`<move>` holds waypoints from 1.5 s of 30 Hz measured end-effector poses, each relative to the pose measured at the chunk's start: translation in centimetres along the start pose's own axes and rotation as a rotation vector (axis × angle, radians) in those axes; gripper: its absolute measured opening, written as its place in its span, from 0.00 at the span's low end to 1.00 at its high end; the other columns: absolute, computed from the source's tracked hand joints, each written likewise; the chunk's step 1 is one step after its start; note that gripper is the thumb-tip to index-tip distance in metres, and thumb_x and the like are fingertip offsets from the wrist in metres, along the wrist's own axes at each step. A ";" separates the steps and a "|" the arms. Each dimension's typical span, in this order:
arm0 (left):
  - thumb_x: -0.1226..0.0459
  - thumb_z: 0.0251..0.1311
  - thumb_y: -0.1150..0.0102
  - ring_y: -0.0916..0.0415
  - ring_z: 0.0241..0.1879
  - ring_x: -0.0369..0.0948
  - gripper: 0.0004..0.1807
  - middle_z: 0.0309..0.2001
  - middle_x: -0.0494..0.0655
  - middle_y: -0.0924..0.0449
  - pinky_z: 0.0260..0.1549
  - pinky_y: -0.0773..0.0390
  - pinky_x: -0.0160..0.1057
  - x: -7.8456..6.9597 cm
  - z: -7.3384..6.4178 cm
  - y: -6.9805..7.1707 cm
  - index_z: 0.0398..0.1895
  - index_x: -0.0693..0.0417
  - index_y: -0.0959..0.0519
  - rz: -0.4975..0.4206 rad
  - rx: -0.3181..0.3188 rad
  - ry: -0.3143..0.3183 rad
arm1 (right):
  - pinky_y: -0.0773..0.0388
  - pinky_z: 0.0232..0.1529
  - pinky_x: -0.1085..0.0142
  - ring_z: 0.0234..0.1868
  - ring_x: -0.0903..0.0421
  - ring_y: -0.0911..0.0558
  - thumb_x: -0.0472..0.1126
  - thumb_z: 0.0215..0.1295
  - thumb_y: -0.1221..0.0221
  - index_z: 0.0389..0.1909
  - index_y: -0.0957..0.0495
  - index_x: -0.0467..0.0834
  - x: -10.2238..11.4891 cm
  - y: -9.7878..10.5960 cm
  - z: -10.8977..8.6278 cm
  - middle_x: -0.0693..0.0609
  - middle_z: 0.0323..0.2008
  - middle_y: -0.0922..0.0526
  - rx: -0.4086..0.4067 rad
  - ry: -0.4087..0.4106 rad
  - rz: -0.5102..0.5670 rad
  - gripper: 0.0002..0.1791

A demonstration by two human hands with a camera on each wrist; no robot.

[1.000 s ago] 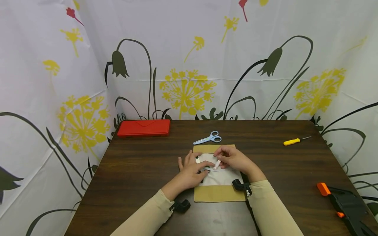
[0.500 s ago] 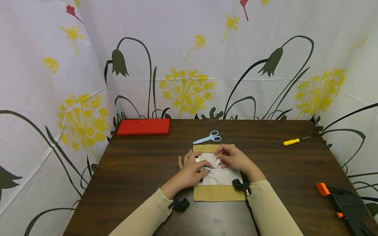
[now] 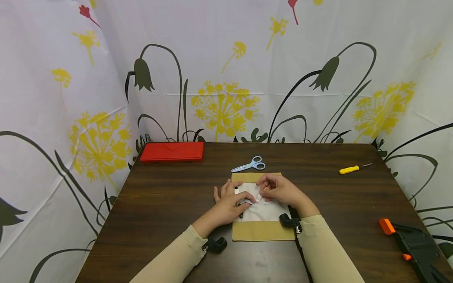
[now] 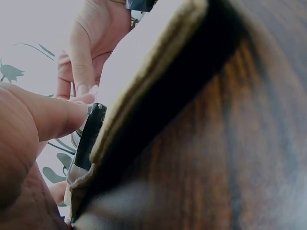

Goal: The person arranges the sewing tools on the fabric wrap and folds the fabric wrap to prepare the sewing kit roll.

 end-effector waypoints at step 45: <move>0.51 0.69 0.27 0.74 0.88 0.68 0.14 0.85 0.56 0.47 0.71 0.85 0.81 0.1 -0.2 -0.1 0.54 0.23 0.17 0.033 0.012 -0.033 | 0.11 0.36 0.65 0.34 0.54 0.11 0.32 0.77 0.35 0.60 0.20 0.37 -0.5 -0.2 0.5 0.45 0.38 0.13 0.043 -0.025 0.004 0.15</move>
Point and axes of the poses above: each hand's wrist, its own z-axis towards the middle knuckle, its own y-axis out of the back of the hand, x = y × z, the point moved 2 cm from there along z, towards the middle knuckle
